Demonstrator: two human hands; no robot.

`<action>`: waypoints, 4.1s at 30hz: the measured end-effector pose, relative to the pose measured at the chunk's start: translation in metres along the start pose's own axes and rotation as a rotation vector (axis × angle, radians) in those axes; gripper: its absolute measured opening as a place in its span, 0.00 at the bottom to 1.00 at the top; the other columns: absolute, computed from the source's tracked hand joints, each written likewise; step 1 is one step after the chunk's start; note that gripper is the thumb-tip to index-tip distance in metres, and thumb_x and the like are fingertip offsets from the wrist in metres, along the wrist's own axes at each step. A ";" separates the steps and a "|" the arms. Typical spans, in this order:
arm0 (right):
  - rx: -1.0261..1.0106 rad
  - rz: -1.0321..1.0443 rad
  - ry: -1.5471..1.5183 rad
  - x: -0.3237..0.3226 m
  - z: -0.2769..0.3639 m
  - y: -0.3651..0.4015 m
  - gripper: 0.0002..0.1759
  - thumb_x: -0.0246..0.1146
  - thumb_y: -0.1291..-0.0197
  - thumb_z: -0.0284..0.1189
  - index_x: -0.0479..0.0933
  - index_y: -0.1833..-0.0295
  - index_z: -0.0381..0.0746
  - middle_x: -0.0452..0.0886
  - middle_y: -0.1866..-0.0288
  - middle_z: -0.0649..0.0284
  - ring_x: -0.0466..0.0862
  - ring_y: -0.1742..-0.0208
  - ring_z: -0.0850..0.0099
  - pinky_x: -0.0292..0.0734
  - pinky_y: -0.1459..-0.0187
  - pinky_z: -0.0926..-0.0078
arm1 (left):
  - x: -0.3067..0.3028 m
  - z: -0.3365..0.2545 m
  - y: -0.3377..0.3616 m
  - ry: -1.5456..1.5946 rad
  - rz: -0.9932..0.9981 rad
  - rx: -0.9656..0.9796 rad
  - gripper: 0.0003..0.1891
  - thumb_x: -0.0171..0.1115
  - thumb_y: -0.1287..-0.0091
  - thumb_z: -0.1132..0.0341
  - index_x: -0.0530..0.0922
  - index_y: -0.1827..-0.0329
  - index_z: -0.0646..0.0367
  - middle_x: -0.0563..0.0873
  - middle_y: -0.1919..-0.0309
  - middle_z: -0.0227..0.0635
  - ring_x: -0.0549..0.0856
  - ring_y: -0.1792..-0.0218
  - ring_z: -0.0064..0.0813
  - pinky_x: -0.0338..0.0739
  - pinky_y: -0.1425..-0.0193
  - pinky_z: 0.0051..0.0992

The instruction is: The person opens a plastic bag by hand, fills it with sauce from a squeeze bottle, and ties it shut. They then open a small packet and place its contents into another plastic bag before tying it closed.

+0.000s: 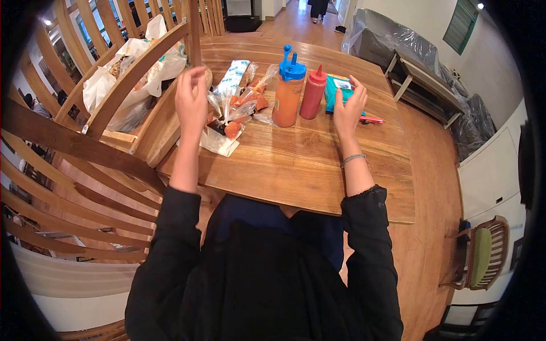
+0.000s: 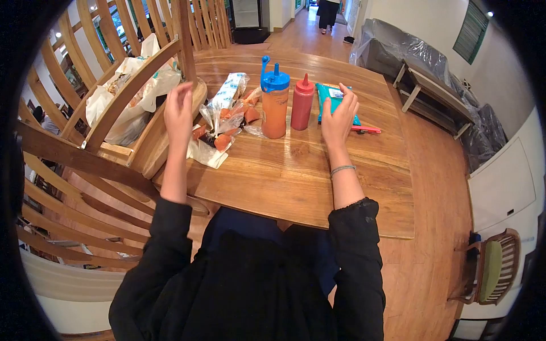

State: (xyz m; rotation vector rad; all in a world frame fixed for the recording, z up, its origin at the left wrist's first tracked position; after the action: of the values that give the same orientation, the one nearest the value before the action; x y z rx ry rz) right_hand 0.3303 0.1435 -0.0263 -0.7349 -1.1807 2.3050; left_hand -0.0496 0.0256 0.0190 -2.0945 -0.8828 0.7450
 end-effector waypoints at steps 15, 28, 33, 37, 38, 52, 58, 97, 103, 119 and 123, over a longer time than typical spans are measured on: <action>-0.013 0.018 0.015 0.003 0.000 0.005 0.24 0.65 0.40 0.23 0.72 0.37 0.36 0.74 0.41 0.51 0.72 0.37 0.51 0.67 0.33 0.55 | 0.091 0.122 -0.020 -0.595 0.517 -0.019 0.10 0.67 0.36 0.66 0.91 0.54 0.42 0.90 0.52 0.29 0.81 0.44 0.41 0.73 0.36 0.44; 0.035 0.062 -0.018 0.010 -0.002 0.008 0.24 0.65 0.42 0.22 0.73 0.39 0.36 0.75 0.43 0.51 0.72 0.38 0.51 0.67 0.34 0.55 | 0.091 0.114 -0.007 -0.762 0.529 0.138 0.13 0.69 0.40 0.68 0.93 0.59 0.33 0.75 0.27 0.27 0.63 0.22 0.45 0.54 0.19 0.54; 0.058 0.068 -0.018 0.010 -0.003 0.008 0.23 0.65 0.43 0.22 0.73 0.40 0.36 0.75 0.44 0.51 0.72 0.39 0.52 0.67 0.35 0.55 | 0.094 0.118 -0.007 -0.749 0.544 0.102 0.17 0.69 0.41 0.72 0.93 0.57 0.32 0.71 0.23 0.30 0.58 0.19 0.47 0.46 0.16 0.56; 0.054 0.066 -0.033 0.012 -0.005 0.009 0.22 0.65 0.43 0.21 0.74 0.41 0.36 0.75 0.44 0.52 0.73 0.40 0.52 0.67 0.36 0.55 | 0.094 0.118 -0.008 -0.774 0.544 0.083 0.14 0.69 0.42 0.71 0.93 0.59 0.35 0.72 0.23 0.29 0.58 0.19 0.47 0.47 0.16 0.56; 0.052 0.067 -0.037 0.012 -0.005 0.009 0.22 0.65 0.44 0.21 0.74 0.42 0.36 0.75 0.44 0.52 0.73 0.40 0.52 0.67 0.36 0.55 | 0.094 0.116 -0.008 -0.775 0.543 0.075 0.13 0.69 0.42 0.70 0.93 0.60 0.36 0.72 0.24 0.29 0.58 0.19 0.47 0.47 0.16 0.56; 0.053 0.084 -0.037 0.015 -0.010 0.011 0.21 0.65 0.45 0.20 0.75 0.44 0.38 0.76 0.44 0.54 0.73 0.40 0.52 0.68 0.37 0.56 | 0.083 0.110 -0.017 -0.638 0.287 0.066 0.08 0.65 0.31 0.59 0.85 0.57 0.52 0.84 0.43 0.31 0.74 0.32 0.40 0.65 0.29 0.51; 0.056 0.082 -0.030 0.017 -0.014 0.012 0.20 0.65 0.45 0.20 0.76 0.45 0.38 0.77 0.45 0.54 0.73 0.41 0.52 0.68 0.37 0.56 | 0.074 0.109 -0.024 -0.573 0.158 0.018 0.09 0.60 0.26 0.58 0.84 0.57 0.52 0.86 0.53 0.31 0.81 0.47 0.41 0.73 0.43 0.44; 0.047 -0.121 -0.197 -0.016 0.025 -0.004 0.18 0.63 0.42 0.19 0.77 0.44 0.37 0.77 0.42 0.56 0.76 0.42 0.59 0.76 0.47 0.65 | 0.014 0.055 -0.039 0.387 -0.083 -0.354 0.13 0.55 0.24 0.69 0.79 0.39 0.59 0.84 0.54 0.35 0.86 0.52 0.28 0.80 0.47 0.30; -0.028 -0.098 -0.537 -0.059 0.125 0.014 0.16 0.66 0.36 0.24 0.78 0.43 0.37 0.81 0.47 0.60 0.80 0.50 0.69 0.76 0.54 0.73 | -0.019 -0.045 0.024 0.796 0.103 -0.475 0.15 0.60 0.25 0.70 0.77 0.38 0.64 0.81 0.53 0.33 0.86 0.53 0.26 0.82 0.44 0.29; 0.326 0.379 -0.883 -0.061 0.188 0.123 0.13 0.72 0.37 0.24 0.80 0.49 0.34 0.83 0.55 0.63 0.83 0.55 0.76 0.78 0.54 0.77 | 0.007 -0.117 0.142 0.944 0.647 -0.570 0.10 0.65 0.29 0.77 0.77 0.47 0.63 0.82 0.55 0.31 0.83 0.49 0.21 0.77 0.42 0.23; 0.448 0.361 -0.996 -0.061 0.185 0.130 0.15 0.72 0.37 0.22 0.77 0.46 0.34 0.85 0.57 0.64 0.83 0.54 0.78 0.78 0.52 0.76 | 0.010 -0.122 0.150 0.983 0.742 -0.616 0.05 0.61 0.26 0.75 0.76 0.52 0.61 0.82 0.55 0.29 0.81 0.48 0.19 0.75 0.41 0.23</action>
State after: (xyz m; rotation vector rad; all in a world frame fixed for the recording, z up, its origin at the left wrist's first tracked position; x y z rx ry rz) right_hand 0.2404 -0.0735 -0.0279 0.4844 -0.8116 3.2065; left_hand 0.0969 -0.0891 -0.0339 -2.8912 0.2866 -0.3481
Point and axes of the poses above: each hand's wrist, its own y-axis away from the middle knuckle, its own x-axis out of the palm, z = x × y, the point moved 7 cm from there along -y, towards the middle knuckle
